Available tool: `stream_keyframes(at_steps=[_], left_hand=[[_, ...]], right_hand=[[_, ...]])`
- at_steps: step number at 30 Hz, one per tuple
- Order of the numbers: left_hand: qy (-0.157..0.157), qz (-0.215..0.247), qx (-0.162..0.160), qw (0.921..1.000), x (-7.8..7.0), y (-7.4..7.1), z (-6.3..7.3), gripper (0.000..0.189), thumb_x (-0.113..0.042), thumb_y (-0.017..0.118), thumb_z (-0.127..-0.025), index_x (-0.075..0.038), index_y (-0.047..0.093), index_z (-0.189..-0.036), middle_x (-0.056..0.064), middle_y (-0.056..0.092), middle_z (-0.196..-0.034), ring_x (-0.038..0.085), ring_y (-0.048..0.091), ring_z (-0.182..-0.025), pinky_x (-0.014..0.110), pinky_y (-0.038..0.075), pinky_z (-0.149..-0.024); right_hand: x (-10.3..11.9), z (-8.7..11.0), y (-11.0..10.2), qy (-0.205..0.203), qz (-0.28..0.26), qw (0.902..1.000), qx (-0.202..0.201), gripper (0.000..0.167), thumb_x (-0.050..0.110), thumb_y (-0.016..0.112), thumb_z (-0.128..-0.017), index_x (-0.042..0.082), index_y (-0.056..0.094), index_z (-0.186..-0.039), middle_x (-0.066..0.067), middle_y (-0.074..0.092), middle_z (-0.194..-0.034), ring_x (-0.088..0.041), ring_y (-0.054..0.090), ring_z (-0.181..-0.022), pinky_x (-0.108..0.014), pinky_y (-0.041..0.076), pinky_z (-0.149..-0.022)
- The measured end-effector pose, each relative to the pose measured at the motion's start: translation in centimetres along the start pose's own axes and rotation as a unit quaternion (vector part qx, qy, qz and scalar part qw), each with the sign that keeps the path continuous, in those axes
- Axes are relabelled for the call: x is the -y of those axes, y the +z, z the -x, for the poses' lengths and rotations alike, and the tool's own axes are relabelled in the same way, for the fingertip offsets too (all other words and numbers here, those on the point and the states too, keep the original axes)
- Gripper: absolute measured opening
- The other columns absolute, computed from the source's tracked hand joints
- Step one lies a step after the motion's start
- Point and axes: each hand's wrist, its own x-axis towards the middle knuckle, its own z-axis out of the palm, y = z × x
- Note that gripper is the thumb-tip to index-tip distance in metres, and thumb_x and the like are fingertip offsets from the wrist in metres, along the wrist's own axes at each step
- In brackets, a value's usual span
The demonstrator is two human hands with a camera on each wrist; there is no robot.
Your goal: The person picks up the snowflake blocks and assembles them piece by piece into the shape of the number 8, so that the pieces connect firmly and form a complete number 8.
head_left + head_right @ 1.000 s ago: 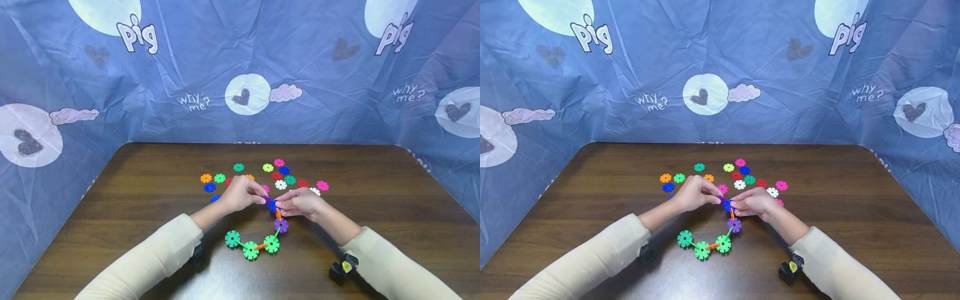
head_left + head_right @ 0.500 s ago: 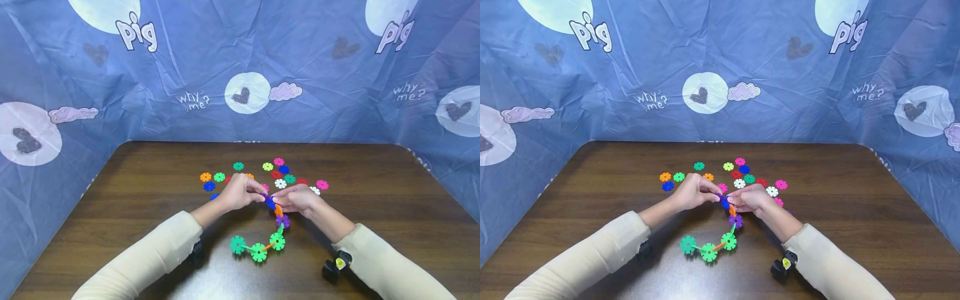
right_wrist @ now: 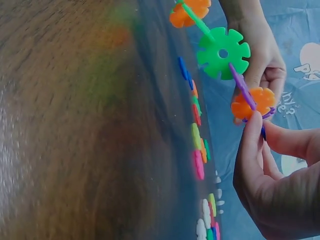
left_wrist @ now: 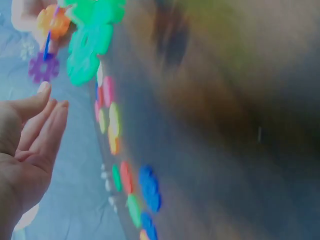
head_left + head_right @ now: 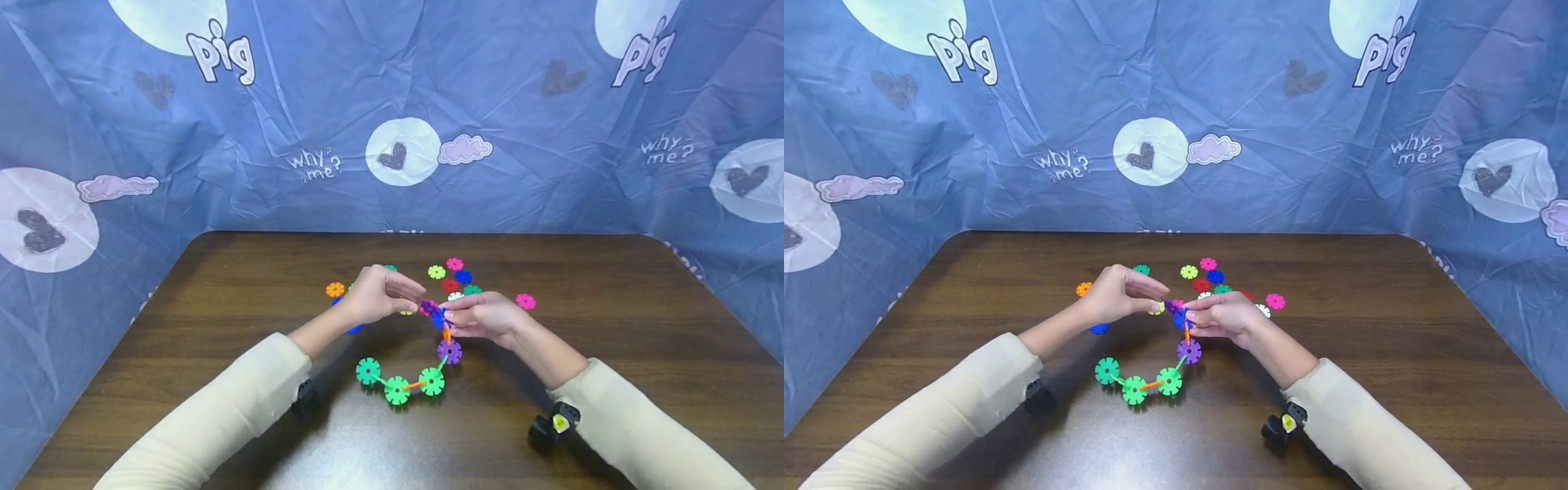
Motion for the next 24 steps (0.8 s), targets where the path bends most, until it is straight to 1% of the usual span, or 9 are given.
stream_keyframes(at_steps=[3,6,8,10,14,17,20,22,24], left_hand=[[-0.027,-0.017,-0.01,0.9994,0.3,-1.5,0.4,0.026,-0.009,0.079,-0.078,-0.002,0.074,-0.103,0.014,0.075,-0.101,0.022,0.073,-0.091,0.028,0.059,-0.075],[-0.04,-0.062,-0.007,0.9972,1.0,-2.9,1.2,0.023,-0.007,0.079,-0.077,-0.002,0.075,-0.099,0.013,0.075,-0.097,0.022,0.074,-0.088,0.028,0.059,-0.074],[-0.037,-0.098,0.003,0.9944,1.5,-3.6,1.8,0.02,-0.006,0.079,-0.076,-0.001,0.075,-0.095,0.012,0.076,-0.094,0.022,0.073,-0.085,0.028,0.059,-0.073],[-0.027,-0.128,0.016,0.9913,2.2,-4.0,2.6,0.019,-0.004,0.08,-0.074,0.001,0.075,-0.092,0.013,0.076,-0.091,0.022,0.073,-0.082,0.027,0.058,-0.072],[-0.01,-0.178,0.035,0.9833,3.4,-4.1,3.8,0.019,-0.002,0.081,-0.072,0.002,0.074,-0.089,0.013,0.075,-0.086,0.02,0.071,-0.076,0.024,0.057,-0.069],[0.0,-0.199,0.037,0.9794,4.0,-3.9,4.4,0.017,-0.001,0.081,-0.071,0.001,0.074,-0.087,0.011,0.075,-0.082,0.016,0.069,-0.073,0.022,0.056,-0.067],[0.009,-0.205,0.04,0.9779,4.2,-3.7,4.5,0.015,-0.001,0.081,-0.071,0.0,0.073,-0.083,0.009,0.074,-0.077,0.014,0.067,-0.071,0.021,0.055,-0.066],[0.002,-0.201,0.045,0.9786,4.1,-3.6,4.5,0.015,-0.001,0.082,-0.07,-0.001,0.072,-0.082,0.008,0.073,-0.076,0.013,0.066,-0.07,0.021,0.054,-0.066],[-0.014,-0.194,0.047,0.9799,3.9,-3.6,4.5,0.016,-0.001,0.083,-0.069,-0.003,0.071,-0.08,0.007,0.072,-0.075,0.013,0.066,-0.07,0.021,0.054,-0.066]], right_hand=[[0.2,0.3,-0.2,0.002,0.007,1.0,0.001,0.046,-0.006,0.054,-0.091,-0.017,0.043,-0.134,0.005,0.068,-0.079,-0.005,0.067,-0.075,-0.028,0.059,-0.08],[0.4,0.5,-0.3,0.001,-0.001,1.0,0.005,0.047,-0.006,0.054,-0.091,-0.018,0.04,-0.135,0.005,0.067,-0.08,-0.005,0.067,-0.074,-0.026,0.059,-0.078],[0.4,0.6,-0.4,0.001,-0.01,0.9999,0.006,0.048,-0.006,0.053,-0.091,-0.019,0.039,-0.135,0.004,0.067,-0.08,-0.006,0.067,-0.073,-0.025,0.059,-0.076],[0.3,0.6,-0.5,0.0,-0.02,0.9997,0.011,0.047,-0.005,0.054,-0.092,-0.019,0.04,-0.134,0.004,0.067,-0.08,-0.006,0.067,-0.072,-0.024,0.059,-0.075],[-0.1,0.6,-0.6,-0.001,-0.028,0.9996,0.011,0.044,-0.006,0.053,-0.092,-0.02,0.042,-0.132,0.004,0.068,-0.078,-0.005,0.067,-0.072,-0.023,0.059,-0.074],[-0.6,0.5,-0.5,0.002,-0.024,0.9996,0.013,0.044,-0.007,0.052,-0.092,-0.02,0.04,-0.132,0.004,0.068,-0.079,-0.005,0.067,-0.073,-0.023,0.059,-0.075],[-1.0,0.4,-0.2,0.006,-0.019,0.9997,0.016,0.045,-0.008,0.051,-0.091,-0.021,0.039,-0.133,0.005,0.067,-0.079,-0.004,0.067,-0.075,-0.023,0.059,-0.076],[-1.3,0.3,0.0,0.008,-0.017,0.9997,0.018,0.045,-0.008,0.051,-0.091,-0.021,0.039,-0.133,0.005,0.068,-0.078,-0.004,0.067,-0.075,-0.024,0.059,-0.077],[-1.5,0.2,0.2,0.008,-0.015,0.9996,0.021,0.045,-0.008,0.051,-0.091,-0.021,0.04,-0.133,0.005,0.069,-0.077,-0.005,0.067,-0.074,-0.025,0.059,-0.077]])
